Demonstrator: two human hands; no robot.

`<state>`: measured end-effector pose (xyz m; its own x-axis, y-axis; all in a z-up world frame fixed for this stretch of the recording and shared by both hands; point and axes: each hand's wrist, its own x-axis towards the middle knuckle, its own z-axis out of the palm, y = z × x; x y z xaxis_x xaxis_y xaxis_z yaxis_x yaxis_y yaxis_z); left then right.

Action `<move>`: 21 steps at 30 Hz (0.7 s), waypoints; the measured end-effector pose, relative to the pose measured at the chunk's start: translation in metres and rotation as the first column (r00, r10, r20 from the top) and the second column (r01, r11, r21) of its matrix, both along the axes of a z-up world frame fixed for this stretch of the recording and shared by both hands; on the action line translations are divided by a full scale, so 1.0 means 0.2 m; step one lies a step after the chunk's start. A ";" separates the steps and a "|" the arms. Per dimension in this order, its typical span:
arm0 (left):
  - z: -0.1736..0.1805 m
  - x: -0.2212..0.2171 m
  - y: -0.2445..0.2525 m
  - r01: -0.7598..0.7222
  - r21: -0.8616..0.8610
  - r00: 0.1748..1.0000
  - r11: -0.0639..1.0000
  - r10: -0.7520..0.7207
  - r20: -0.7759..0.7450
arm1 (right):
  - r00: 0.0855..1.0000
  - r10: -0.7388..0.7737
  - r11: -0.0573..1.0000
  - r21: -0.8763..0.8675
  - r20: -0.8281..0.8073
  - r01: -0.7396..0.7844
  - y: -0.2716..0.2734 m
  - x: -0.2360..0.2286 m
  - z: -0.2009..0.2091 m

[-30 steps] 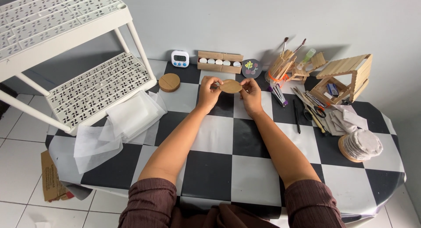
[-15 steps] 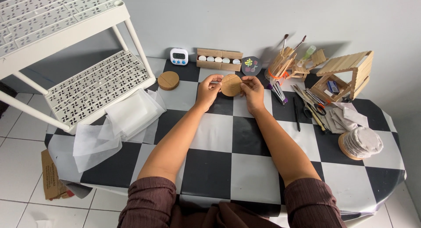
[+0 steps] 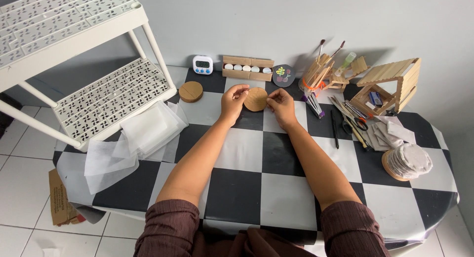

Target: Wrapping a circular cardboard piece with paper, cutting it to size with scissors, and stapling it.

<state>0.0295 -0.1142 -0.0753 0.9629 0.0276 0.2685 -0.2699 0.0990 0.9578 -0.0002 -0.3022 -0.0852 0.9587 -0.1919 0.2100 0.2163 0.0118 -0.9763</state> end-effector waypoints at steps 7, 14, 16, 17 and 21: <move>0.02 -0.02 0.01 -0.051 0.095 0.998 0.994 0.053 -0.022 | 0.998 -0.031 0.999 -0.039 -0.059 0.029 0.00 -0.01 0.02; 0.10 -0.07 0.07 -0.130 0.279 0.982 0.951 0.085 0.170 | 0.978 -0.134 0.795 -0.572 0.157 0.201 0.07 -0.08 0.08; 0.17 -0.07 0.14 -0.161 0.293 0.973 0.943 0.101 0.210 | 0.971 -0.086 0.766 -0.608 0.225 0.209 0.11 -0.09 0.11; 0.21 -0.08 0.19 -0.164 0.357 0.963 0.919 0.071 0.259 | 0.969 -0.048 0.742 -0.641 0.243 0.198 0.13 -0.11 0.12; 0.31 -0.11 0.52 -0.187 0.567 0.922 0.802 -0.056 0.383 | 0.952 0.088 0.682 -0.715 0.294 0.158 0.26 -0.11 0.12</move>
